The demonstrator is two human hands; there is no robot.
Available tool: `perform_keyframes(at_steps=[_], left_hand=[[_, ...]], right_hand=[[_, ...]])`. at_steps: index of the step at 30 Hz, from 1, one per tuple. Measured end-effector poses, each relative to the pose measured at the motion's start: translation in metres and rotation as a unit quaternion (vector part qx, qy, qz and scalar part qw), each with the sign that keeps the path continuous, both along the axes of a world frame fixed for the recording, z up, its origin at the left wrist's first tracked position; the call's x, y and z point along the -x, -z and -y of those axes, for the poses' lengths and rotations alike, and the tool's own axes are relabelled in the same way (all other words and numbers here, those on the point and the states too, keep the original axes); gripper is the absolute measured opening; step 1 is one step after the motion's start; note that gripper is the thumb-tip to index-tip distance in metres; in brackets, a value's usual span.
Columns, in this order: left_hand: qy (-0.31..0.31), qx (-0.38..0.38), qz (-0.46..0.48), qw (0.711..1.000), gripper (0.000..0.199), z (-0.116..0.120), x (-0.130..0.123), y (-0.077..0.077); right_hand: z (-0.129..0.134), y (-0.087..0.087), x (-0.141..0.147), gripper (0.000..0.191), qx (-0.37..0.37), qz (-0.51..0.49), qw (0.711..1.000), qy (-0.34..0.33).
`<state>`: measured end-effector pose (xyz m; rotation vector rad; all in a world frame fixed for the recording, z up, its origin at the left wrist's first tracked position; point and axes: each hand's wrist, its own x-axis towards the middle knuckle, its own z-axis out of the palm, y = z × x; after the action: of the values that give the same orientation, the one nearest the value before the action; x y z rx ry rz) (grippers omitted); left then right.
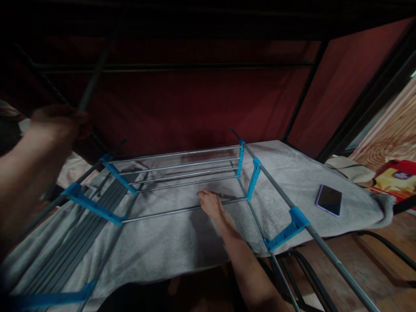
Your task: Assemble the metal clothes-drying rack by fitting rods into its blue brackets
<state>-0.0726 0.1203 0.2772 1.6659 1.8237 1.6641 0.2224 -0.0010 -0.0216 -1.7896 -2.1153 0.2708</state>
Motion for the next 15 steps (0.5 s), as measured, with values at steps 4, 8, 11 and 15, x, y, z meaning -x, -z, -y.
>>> perform_keyframes(at_steps=[4, 8, 11, 15], left_hand=[[0.091, 0.028, 0.002, 0.995, 0.035, 0.034, -0.050, 0.031], [0.183, 0.083, 0.078, 0.977, 0.028, 0.072, -0.063, 0.088], [0.197, 0.086, 0.031, 0.976, 0.031, 0.094, -0.059, 0.135], [0.202, 0.121, -0.045, 0.971, 0.038, 0.116, -0.053, 0.189]], right_hand=[[-0.006, 0.003, -0.006, 0.042, -0.016, -0.025, 0.999, 0.019], [-0.010, 0.008, -0.012, 0.043, -0.027, -0.047, 0.998, 0.030], [-0.016, 0.012, -0.018, 0.042, -0.045, -0.090, 0.994, 0.043], [-0.028, 0.019, -0.027, 0.038, -0.076, -0.235, 0.966, 0.069]])
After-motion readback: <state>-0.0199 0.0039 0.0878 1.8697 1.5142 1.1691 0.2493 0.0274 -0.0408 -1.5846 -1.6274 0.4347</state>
